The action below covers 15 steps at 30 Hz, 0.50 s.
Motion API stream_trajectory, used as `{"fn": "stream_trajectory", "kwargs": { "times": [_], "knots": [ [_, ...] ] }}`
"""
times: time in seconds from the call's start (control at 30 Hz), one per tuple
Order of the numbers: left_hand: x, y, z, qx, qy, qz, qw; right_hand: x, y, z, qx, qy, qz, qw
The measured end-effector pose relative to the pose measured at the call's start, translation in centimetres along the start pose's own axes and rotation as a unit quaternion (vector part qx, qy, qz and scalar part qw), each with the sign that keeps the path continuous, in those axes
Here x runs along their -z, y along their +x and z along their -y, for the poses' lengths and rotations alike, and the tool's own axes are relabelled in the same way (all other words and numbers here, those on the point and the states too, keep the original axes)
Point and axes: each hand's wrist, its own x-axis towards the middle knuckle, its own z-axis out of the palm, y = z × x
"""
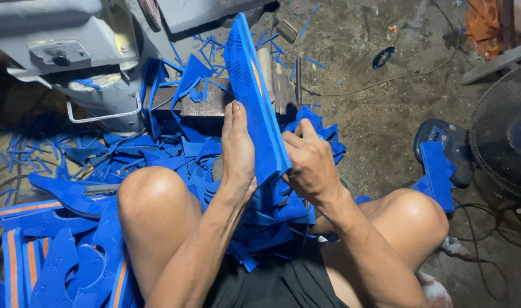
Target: The person sits on the floor and uses a small knife to trim excess plastic from the edges of blue slipper soles. They repeatedly pick up soles, scrape the edges against a metal rod, and place the finished items aside.
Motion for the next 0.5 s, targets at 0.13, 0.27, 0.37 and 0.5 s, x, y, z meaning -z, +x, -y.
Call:
{"fn": "stream_trajectory", "kwargs": {
  "times": [0.13,0.27,0.37,0.5],
  "knots": [
    [-0.1,-0.6,0.0,-0.019,0.030,0.011,0.999,0.1,-0.1,0.0,-0.026,-0.038,-0.004,0.999],
    [-0.3,-1.6,0.6,-0.021,0.053,0.018,0.998,0.0,-0.2,-0.3,-0.037,-0.071,-0.025,0.996],
    [-0.5,-2.3,1.0,0.003,0.038,0.021,0.999,-0.1,-0.2,-0.7,-0.049,-0.089,-0.043,0.994],
    [-0.7,-3.0,1.3,0.006,0.061,0.036,0.997,-0.1,-0.4,-1.5,-0.058,-0.113,-0.063,0.990]
  ]
}}
